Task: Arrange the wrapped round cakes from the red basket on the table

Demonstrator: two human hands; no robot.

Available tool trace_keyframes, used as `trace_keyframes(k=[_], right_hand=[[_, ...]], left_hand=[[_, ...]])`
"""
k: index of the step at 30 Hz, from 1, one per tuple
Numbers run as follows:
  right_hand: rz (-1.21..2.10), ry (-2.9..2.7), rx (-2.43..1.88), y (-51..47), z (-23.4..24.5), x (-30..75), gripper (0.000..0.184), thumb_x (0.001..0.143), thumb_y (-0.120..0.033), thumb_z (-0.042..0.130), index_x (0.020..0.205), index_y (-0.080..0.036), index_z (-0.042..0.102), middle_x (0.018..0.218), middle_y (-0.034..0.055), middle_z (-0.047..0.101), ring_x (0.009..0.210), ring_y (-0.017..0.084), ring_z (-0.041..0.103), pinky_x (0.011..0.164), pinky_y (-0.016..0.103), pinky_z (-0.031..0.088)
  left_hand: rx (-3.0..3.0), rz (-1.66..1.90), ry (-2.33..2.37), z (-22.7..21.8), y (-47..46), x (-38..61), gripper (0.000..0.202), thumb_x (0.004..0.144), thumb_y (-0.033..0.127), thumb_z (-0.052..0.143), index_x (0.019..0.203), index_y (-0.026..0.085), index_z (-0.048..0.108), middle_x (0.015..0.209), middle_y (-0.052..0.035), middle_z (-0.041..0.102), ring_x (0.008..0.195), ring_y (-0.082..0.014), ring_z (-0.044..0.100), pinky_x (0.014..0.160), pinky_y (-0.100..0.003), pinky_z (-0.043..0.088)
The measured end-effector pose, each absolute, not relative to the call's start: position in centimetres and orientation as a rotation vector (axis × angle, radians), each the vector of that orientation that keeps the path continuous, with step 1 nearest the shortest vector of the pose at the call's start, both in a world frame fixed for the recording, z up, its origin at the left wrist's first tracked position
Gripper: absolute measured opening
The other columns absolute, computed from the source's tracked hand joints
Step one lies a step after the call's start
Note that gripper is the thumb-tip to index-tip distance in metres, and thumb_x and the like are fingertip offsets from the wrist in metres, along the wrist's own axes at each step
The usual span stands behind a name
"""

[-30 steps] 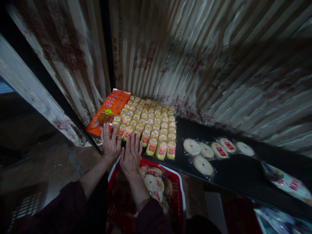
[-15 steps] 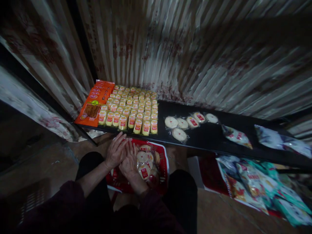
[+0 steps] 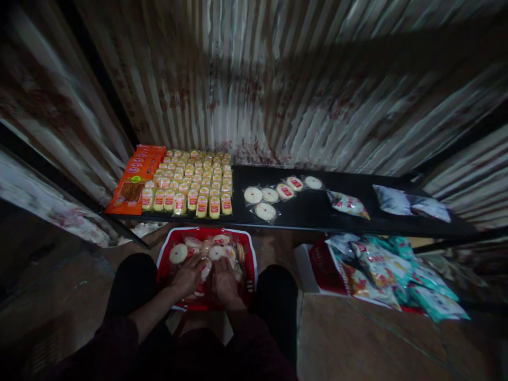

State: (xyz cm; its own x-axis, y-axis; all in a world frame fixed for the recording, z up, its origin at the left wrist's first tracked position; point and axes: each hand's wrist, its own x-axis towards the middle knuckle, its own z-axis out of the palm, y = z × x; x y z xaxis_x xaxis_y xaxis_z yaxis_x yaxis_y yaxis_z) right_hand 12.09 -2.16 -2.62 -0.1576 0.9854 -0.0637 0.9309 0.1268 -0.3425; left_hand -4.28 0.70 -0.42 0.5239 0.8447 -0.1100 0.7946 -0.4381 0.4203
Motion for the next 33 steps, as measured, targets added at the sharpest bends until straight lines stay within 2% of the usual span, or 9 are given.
trace_keyframes(k=[6, 9, 11, 15, 19, 22, 29, 33], right_hand=[[0.536, -2.189, -1.861, -2.8, -2.7, 12.4, 0.048, 0.082, -0.017, 0.047, 0.128, -0.008, 0.055, 0.135, 0.0182, 0.053, 0.134, 0.028, 0.04, 0.113, 0.042, 0.03], [0.579, -2.2, -1.769, -3.2, -2.2, 12.6, 0.046, 0.081, -0.016, 0.046, 0.126, -0.011, 0.057, 0.13, 0.0148, 0.058, 0.131, 0.024, 0.044, 0.113, 0.042, 0.03], [0.606, -2.195, -1.755, -3.6, -2.1, 12.8, 0.05, 0.078, -0.015, 0.048, 0.128, -0.011, 0.055, 0.133, 0.0145, 0.056, 0.132, 0.024, 0.043, 0.112, 0.041, 0.031], [0.674, -2.191, -1.759, -4.4, -1.8, 12.9, 0.06, 0.073, -0.015, 0.052, 0.133, -0.011, 0.05, 0.137, 0.0163, 0.052, 0.13, 0.026, 0.045, 0.109, 0.042, 0.035], [0.761, -2.135, -1.739, -5.1, -1.5, 12.4, 0.059, 0.073, -0.015, 0.054, 0.132, -0.014, 0.051, 0.134, 0.0149, 0.055, 0.126, 0.025, 0.05, 0.105, 0.042, 0.04], [0.841, -2.044, -1.709, -5.3, -1.8, 12.0, 0.056, 0.073, -0.014, 0.053, 0.129, -0.017, 0.053, 0.129, 0.0127, 0.06, 0.119, 0.023, 0.057, 0.099, 0.037, 0.046], [1.008, -1.626, -1.694, -4.3, -4.4, 12.2, 0.046, 0.077, -0.017, 0.049, 0.122, -0.017, 0.057, 0.112, 0.0094, 0.068, 0.099, 0.019, 0.066, 0.089, 0.037, 0.052], [0.975, -1.574, -1.769, -3.5, -5.6, 12.5, 0.041, 0.077, -0.017, 0.049, 0.117, -0.016, 0.059, 0.101, 0.0074, 0.071, 0.087, 0.017, 0.068, 0.08, 0.033, 0.055]], left_hand=[[2.319, 0.13, 1.337, -0.4, -0.9, -4.6, 0.051, 0.082, 0.018, 0.048, 0.133, 0.017, 0.05, 0.143, -0.0122, 0.046, 0.133, -0.0252, 0.041, 0.111, -0.044, 0.034], [2.309, 0.114, 1.347, -0.7, -1.7, -4.5, 0.054, 0.081, 0.023, 0.051, 0.134, 0.017, 0.049, 0.142, -0.013, 0.047, 0.133, -0.0274, 0.041, 0.11, -0.046, 0.034], [2.301, 0.108, 1.361, -0.8, -2.1, -4.3, 0.055, 0.079, 0.025, 0.053, 0.133, 0.015, 0.05, 0.143, -0.0142, 0.046, 0.133, -0.0289, 0.04, 0.11, -0.046, 0.034], [2.28, 0.171, 1.391, -0.6, -2.6, -4.0, 0.055, 0.076, 0.021, 0.055, 0.131, 0.018, 0.052, 0.141, -0.0127, 0.049, 0.132, -0.0283, 0.041, 0.11, -0.046, 0.034], [2.213, 0.225, 1.394, -0.5, -3.2, -4.1, 0.056, 0.077, 0.02, 0.052, 0.133, 0.012, 0.049, 0.14, -0.0156, 0.049, 0.132, -0.0271, 0.042, 0.112, -0.044, 0.032], [2.075, 0.353, 1.435, -1.3, -3.1, -4.4, 0.06, 0.074, 0.015, 0.054, 0.134, 0.016, 0.047, 0.138, -0.0129, 0.051, 0.128, -0.024, 0.046, 0.11, -0.043, 0.035], [1.786, 0.54, 1.496, -4.1, -1.6, -4.6, 0.047, 0.072, 0.005, 0.048, 0.115, 0.017, 0.061, 0.122, -0.0075, 0.062, 0.114, -0.0168, 0.057, 0.1, -0.036, 0.047], [1.87, 0.531, 1.494, -4.1, -2.0, -4.4, 0.038, 0.075, 0.007, 0.051, 0.109, 0.017, 0.064, 0.118, -0.0077, 0.064, 0.114, -0.0183, 0.056, 0.103, -0.037, 0.044]])
